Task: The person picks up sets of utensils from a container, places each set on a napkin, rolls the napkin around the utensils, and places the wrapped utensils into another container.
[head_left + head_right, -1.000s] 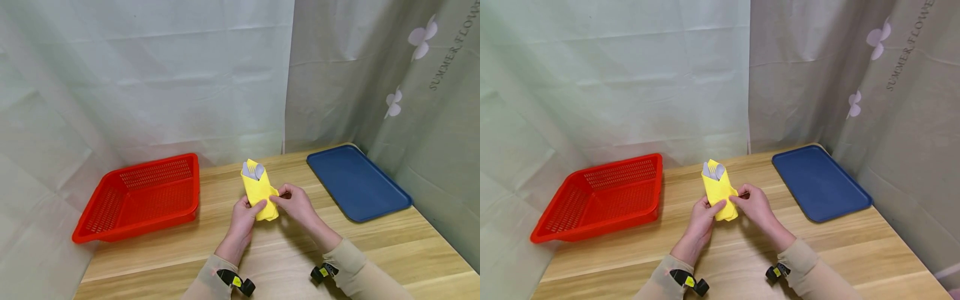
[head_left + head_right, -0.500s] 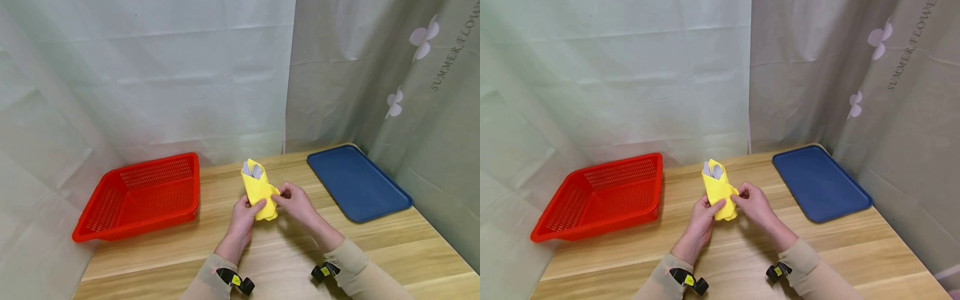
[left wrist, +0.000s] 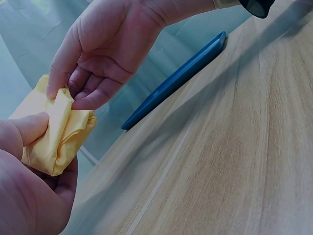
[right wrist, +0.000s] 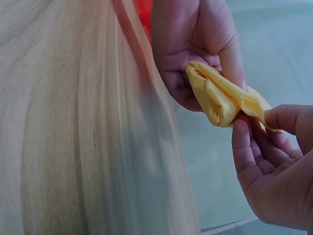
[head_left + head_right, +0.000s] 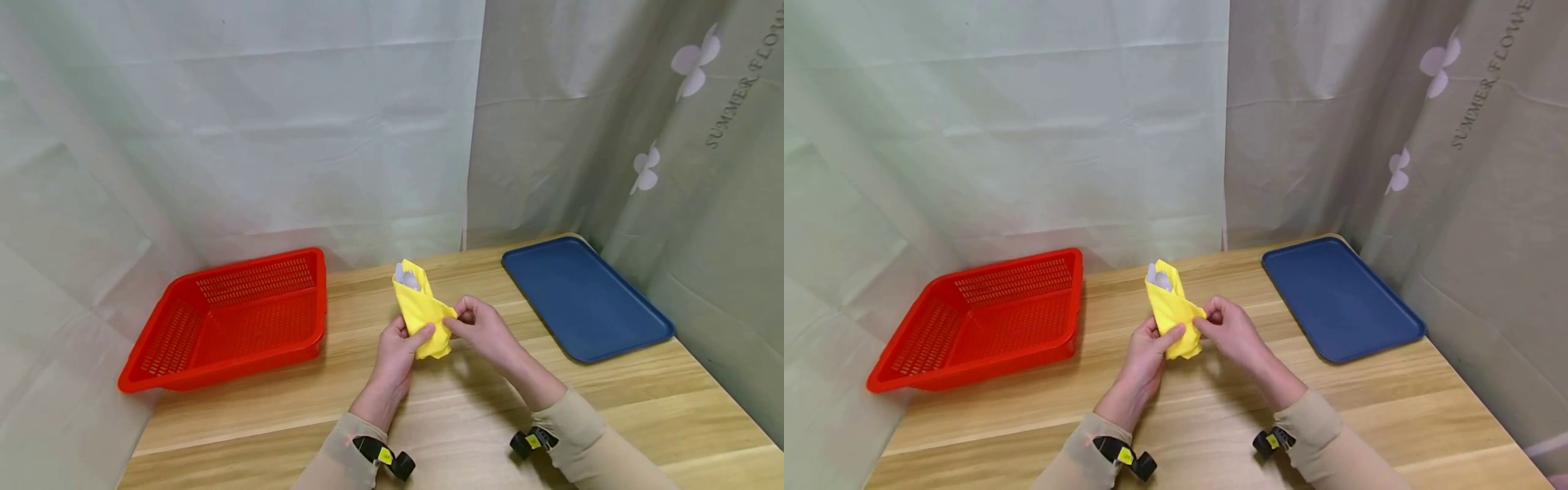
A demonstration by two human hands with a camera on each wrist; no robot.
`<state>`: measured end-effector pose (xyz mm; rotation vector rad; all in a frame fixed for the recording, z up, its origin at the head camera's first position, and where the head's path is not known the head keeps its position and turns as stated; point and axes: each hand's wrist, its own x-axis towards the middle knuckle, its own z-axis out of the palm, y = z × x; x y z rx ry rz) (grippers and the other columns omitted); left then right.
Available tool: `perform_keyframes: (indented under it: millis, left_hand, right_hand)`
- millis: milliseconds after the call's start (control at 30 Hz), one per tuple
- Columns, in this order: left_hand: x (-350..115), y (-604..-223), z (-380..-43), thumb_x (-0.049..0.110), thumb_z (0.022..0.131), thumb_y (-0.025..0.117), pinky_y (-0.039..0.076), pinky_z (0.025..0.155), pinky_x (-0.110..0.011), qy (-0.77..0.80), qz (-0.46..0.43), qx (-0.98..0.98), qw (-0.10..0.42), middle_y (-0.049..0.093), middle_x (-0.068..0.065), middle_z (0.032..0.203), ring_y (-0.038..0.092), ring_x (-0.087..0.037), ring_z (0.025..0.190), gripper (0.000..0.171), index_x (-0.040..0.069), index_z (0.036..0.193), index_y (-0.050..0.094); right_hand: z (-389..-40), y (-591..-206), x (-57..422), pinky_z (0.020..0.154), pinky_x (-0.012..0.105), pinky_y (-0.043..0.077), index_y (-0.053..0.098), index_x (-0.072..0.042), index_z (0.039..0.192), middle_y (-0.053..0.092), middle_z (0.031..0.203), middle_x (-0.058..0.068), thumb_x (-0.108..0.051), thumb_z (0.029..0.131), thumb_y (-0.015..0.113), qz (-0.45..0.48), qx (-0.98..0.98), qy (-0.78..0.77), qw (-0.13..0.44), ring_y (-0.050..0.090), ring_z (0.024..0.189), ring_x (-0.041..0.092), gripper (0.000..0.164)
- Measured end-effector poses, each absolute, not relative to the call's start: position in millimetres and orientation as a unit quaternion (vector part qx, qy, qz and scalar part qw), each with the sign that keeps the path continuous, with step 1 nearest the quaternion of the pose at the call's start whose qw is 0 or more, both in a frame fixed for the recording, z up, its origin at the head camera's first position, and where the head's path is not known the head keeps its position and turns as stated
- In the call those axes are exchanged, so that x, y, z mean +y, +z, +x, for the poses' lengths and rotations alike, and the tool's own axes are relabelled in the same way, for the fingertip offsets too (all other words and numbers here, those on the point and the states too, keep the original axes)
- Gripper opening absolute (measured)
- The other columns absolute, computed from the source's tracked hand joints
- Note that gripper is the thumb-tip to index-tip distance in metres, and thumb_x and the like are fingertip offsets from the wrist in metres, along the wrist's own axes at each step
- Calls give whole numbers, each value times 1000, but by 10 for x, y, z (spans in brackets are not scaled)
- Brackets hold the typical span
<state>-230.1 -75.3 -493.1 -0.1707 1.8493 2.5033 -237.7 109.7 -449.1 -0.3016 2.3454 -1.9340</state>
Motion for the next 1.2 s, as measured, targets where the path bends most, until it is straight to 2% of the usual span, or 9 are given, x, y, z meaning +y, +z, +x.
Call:
perform_keyframes:
  millis: [167,333,400,567,633,833,1000,1100,1200]
  left_hand:
    - [-740,-4913,-2294,3,97,83,64,90,-30,804,-52,592,14,78,-16,124,76,-19,105,45,-8,137,65]
    - [-746,-4914,-2293,3,98,81,63,91,-30,805,-54,591,19,77,-14,125,75,-19,106,43,-9,136,64]
    - [-752,-4916,-2292,4,99,80,63,92,-30,803,-52,593,20,76,-14,126,75,-19,107,43,-9,137,64]
    - [-757,-4910,-2282,4,100,80,62,94,-31,801,-47,597,22,76,-14,129,74,-19,110,43,-9,137,63]
    - [-757,-4912,-2283,3,99,80,62,95,-31,801,-46,596,23,75,-14,129,74,-19,110,43,-9,137,63]
    - [-762,-4917,-2295,2,99,79,61,95,-30,803,-33,595,25,75,-13,128,73,-19,110,44,-8,138,62]
    - [-769,-4898,-2297,3,99,78,61,95,-31,805,-25,592,31,75,-10,127,73,-18,110,44,-6,139,61]
    - [-771,-4891,-2298,3,100,77,62,95,-31,804,-25,593,33,75,-11,128,73,-19,111,44,-6,140,61]
    - [-770,-4885,-2299,4,101,77,62,96,-31,802,-29,596,31,74,-12,130,73,-19,112,44,-6,140,60]
  right_hand:
    - [-2382,-4507,1089,80,31,62,61,-1,98,72,94,10,-3,104,76,-92,771,-630,28,65,88,19,16]
    - [-2375,-4519,1080,84,40,66,61,1,99,74,95,13,0,104,74,-81,760,-644,29,69,88,21,14]
    - [-2376,-4523,1081,84,40,66,62,2,101,74,96,13,0,104,74,-79,758,-647,31,69,89,21,12]
    - [-2381,-4526,1084,77,29,61,68,2,109,72,96,10,-10,104,78,-83,762,-641,36,65,86,19,16]
    - [-2379,-4528,1085,75,29,59,70,1,107,71,94,8,-14,105,79,-84,766,-636,36,63,84,19,18]
    - [-2374,-4525,1080,79,34,63,67,0,97,69,93,10,-12,105,77,-66,768,-637,25,67,89,29,18]
    - [-2389,-4542,1077,81,41,65,65,0,100,73,95,12,-8,104,78,-53,765,-642,14,69,93,39,15]
    - [-2404,-4559,1081,80,41,65,65,-1,106,74,95,12,-6,103,79,-46,761,-647,9,69,92,39,15]
    - [-2416,-4572,1090,78,37,63,64,-1,112,74,95,12,-6,103,78,-45,756,-653,3,67,88,32,17]
